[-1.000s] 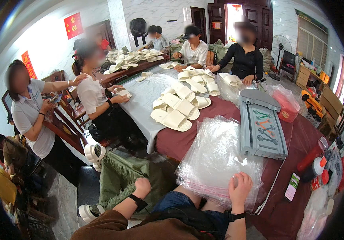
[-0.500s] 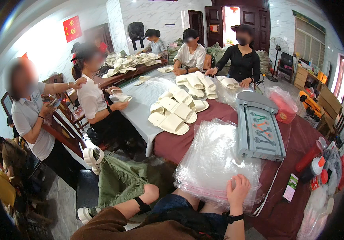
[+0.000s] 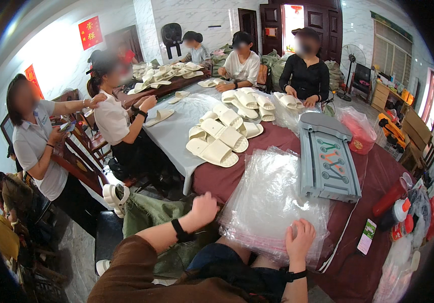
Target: The person is placing finished white slippers into plastic bags.
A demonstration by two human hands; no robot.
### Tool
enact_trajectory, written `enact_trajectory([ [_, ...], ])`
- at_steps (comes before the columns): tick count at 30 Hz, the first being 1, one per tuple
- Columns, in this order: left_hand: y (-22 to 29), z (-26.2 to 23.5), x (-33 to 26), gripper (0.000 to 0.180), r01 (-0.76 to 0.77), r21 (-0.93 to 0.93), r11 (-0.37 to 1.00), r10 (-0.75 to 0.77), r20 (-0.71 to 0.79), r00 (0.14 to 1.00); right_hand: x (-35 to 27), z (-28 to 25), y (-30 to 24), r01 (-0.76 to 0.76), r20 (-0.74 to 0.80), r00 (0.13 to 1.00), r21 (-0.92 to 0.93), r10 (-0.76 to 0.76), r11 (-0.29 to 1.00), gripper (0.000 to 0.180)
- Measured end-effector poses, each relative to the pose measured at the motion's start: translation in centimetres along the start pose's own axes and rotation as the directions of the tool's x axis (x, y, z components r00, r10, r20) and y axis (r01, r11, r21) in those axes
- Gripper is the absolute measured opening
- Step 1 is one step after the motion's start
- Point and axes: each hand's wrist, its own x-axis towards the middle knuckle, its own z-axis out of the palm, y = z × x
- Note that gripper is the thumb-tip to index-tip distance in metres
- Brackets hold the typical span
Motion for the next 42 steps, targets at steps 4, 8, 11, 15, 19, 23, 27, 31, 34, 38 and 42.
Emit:
enact_trajectory([
  [4,-2.8,-3.1,8.4,0.058,0.098,-0.336,0.937,-0.178,-0.214,0.961,0.1,-0.3,-0.4,-0.015,0.012,1.000,0.002,0.015,1.000,0.024],
  [8,-7.2,0.4,14.8,0.098,0.270,-0.275,0.923,-0.336,-0.235,0.912,0.2,0.1,-0.3,-0.004,0.008,1.000,0.014,0.004,1.000,0.024],
  [11,-8.5,1.4,17.9,0.108,0.284,-0.388,0.877,-0.350,-0.109,0.930,0.1,0.0,-0.1,-0.002,-0.007,1.000,-0.001,0.002,1.000,0.024],
  [15,-10.1,3.0,21.5,0.107,0.313,-0.506,0.804,-0.376,-0.024,0.926,0.4,0.0,-0.3,-0.012,0.029,1.000,0.015,0.012,1.000,0.025],
  [19,-9.6,2.3,25.0,0.100,0.378,-0.547,0.747,-0.415,0.061,0.908,0.3,0.1,0.3,-0.037,0.044,0.998,-0.002,0.037,0.999,0.027],
  [23,-8.8,1.6,27.3,0.091,0.384,-0.604,0.698,-0.425,0.082,0.901,-0.2,0.4,0.9,-0.023,0.014,1.000,-0.031,0.023,0.999,0.028],
  [27,-8.9,1.8,28.6,0.085,0.410,-0.537,0.737,-0.435,0.087,0.896,-0.3,0.8,1.4,-0.008,0.031,0.999,-0.031,0.009,0.999,0.028],
  [31,-11.4,4.6,29.5,0.050,0.321,-0.638,0.700,-0.391,0.033,0.920,0.0,0.9,0.6,-0.003,0.012,1.000,-0.026,0.003,1.000,0.028],
  [34,-11.7,5.4,29.6,0.041,0.317,-0.717,0.621,-0.422,0.035,0.906,0.3,0.8,0.4,0.013,-0.015,1.000,-0.044,-0.013,0.999,0.026],
  [38,-11.4,4.7,28.8,0.036,0.341,-0.734,0.588,-0.460,0.044,0.887,0.4,0.8,0.2,-0.013,-0.008,1.000,-0.020,0.013,1.000,0.025],
  [42,-10.7,0.5,26.4,0.038,0.349,-0.794,0.498,-0.510,0.057,0.858,0.3,0.4,0.0,0.007,0.015,1.000,-0.003,-0.007,1.000,0.025],
])
